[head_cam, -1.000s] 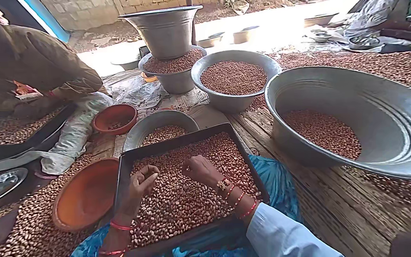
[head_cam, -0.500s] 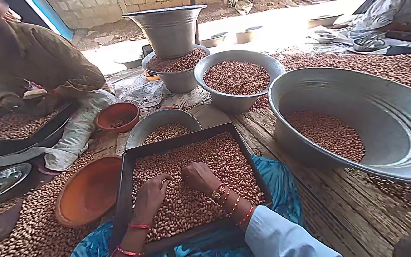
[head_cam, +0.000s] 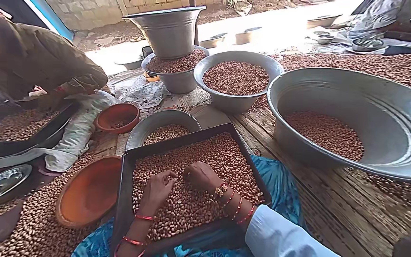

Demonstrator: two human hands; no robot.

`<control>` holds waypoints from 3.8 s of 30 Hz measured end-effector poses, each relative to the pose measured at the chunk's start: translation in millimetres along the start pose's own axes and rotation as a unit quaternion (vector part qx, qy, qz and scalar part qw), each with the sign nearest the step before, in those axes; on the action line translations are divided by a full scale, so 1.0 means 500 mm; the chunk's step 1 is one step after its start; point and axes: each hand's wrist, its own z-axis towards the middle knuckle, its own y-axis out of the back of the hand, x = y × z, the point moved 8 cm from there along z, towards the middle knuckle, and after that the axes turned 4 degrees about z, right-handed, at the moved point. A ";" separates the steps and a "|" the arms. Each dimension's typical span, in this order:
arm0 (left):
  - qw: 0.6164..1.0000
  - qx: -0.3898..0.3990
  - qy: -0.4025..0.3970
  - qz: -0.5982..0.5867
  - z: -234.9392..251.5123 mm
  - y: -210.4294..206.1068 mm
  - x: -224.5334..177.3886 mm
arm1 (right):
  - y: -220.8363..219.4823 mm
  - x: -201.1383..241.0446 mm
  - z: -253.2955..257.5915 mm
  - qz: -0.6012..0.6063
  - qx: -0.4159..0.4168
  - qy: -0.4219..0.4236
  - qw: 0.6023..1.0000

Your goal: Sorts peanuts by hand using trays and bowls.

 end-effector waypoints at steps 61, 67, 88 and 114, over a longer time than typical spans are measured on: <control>0.916 -0.011 0.005 -0.401 -0.002 0.022 0.082 | 0.019 0.028 -0.016 0.094 -0.013 0.028 0.995; 0.999 -0.007 0.022 -0.031 -0.064 0.027 0.034 | -0.015 0.052 -0.008 0.007 -0.002 0.031 0.999; 0.998 0.034 -0.043 -0.038 -0.112 -0.013 -0.019 | 0.062 0.079 -0.093 0.094 0.030 0.077 0.992; 0.912 0.223 -0.202 -0.279 -0.119 0.062 -0.029 | 0.063 0.069 -0.139 0.106 0.125 0.082 0.983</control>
